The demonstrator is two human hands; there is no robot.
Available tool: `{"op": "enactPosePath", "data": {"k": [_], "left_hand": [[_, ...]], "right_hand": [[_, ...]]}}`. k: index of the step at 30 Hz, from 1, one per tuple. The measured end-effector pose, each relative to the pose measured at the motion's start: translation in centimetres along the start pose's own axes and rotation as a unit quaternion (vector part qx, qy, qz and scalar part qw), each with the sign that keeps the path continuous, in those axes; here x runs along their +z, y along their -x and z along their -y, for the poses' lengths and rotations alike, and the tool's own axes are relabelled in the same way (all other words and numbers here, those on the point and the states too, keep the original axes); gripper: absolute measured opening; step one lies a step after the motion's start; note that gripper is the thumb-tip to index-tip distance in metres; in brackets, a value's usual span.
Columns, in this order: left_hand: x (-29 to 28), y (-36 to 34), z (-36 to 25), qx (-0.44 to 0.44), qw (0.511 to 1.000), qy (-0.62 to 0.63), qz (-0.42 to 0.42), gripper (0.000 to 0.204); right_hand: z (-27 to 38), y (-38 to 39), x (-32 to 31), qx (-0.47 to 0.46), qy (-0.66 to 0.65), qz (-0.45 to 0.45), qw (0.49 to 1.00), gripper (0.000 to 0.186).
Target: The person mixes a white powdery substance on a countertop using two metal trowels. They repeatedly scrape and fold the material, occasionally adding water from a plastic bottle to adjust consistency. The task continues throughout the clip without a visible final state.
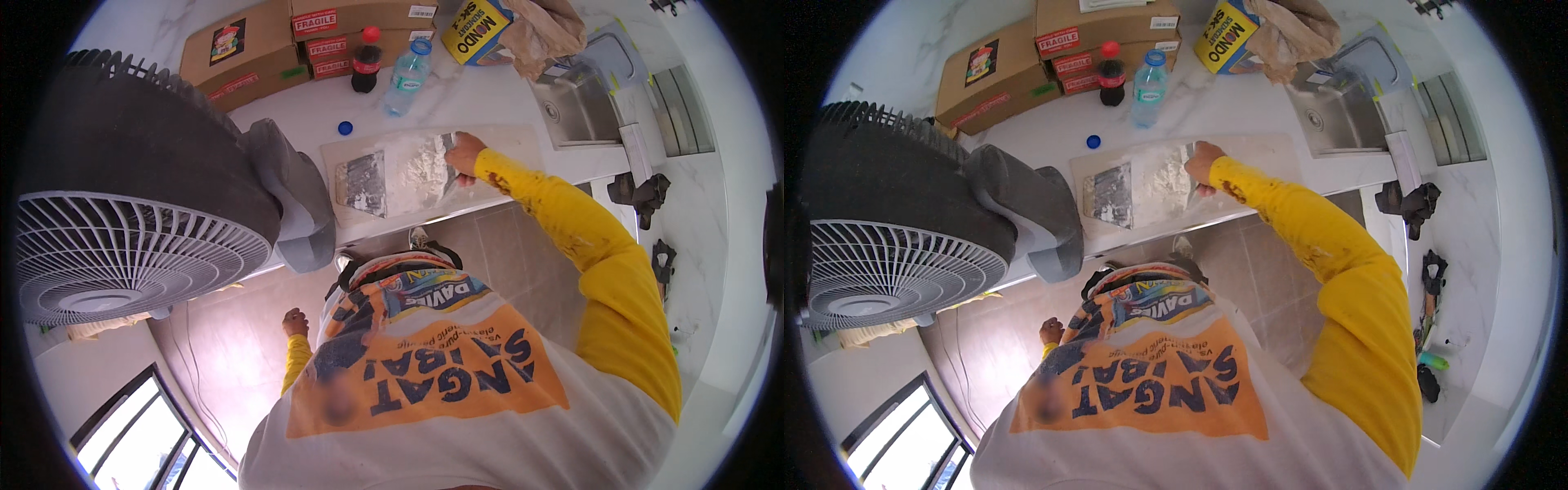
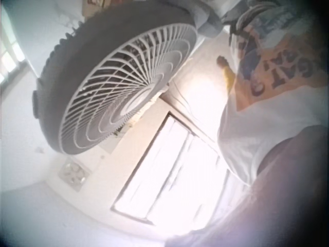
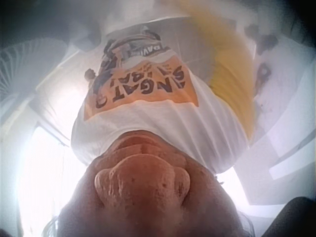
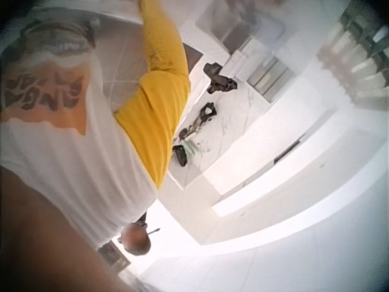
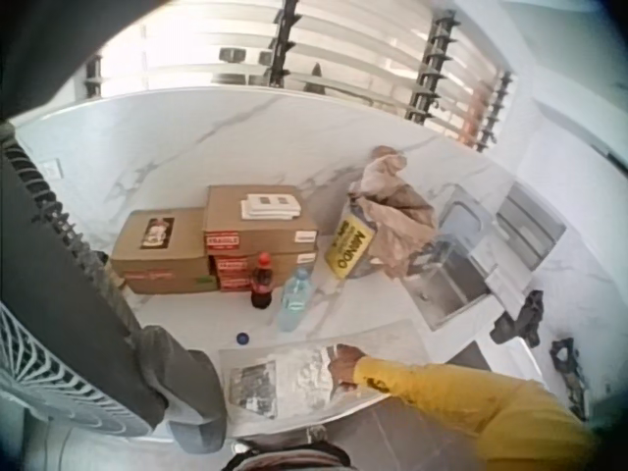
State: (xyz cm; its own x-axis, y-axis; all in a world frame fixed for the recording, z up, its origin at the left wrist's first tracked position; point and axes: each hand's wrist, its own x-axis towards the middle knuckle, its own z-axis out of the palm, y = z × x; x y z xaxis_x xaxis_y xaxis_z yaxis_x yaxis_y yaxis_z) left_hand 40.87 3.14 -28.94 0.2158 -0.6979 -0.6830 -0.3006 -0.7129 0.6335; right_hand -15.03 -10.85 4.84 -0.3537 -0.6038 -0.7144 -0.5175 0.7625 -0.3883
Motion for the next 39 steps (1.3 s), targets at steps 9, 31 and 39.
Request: {"op": "enactPosePath", "data": {"k": [9, 31, 39], "left_hand": [[0.1, 2.3, 1.2, -0.003, 1.000, -0.024, -0.004, 0.021], [14.2, 17.3, -12.1, 0.311, 0.938, -0.079, -0.133, 0.021], [22.4, 19.1, -32.5, 0.529, 0.810, -0.165, -0.191, 0.031]], "right_hand": [[1.4, 0.8, 2.8, -0.224, 0.313, -0.060, 0.921, 0.041], [-1.9, 0.0, -3.3, -0.421, 0.534, 0.031, 0.733, 0.034], [-4.0, -1.2, -5.0, -0.468, 0.525, -0.011, 0.711, 0.039]]}}
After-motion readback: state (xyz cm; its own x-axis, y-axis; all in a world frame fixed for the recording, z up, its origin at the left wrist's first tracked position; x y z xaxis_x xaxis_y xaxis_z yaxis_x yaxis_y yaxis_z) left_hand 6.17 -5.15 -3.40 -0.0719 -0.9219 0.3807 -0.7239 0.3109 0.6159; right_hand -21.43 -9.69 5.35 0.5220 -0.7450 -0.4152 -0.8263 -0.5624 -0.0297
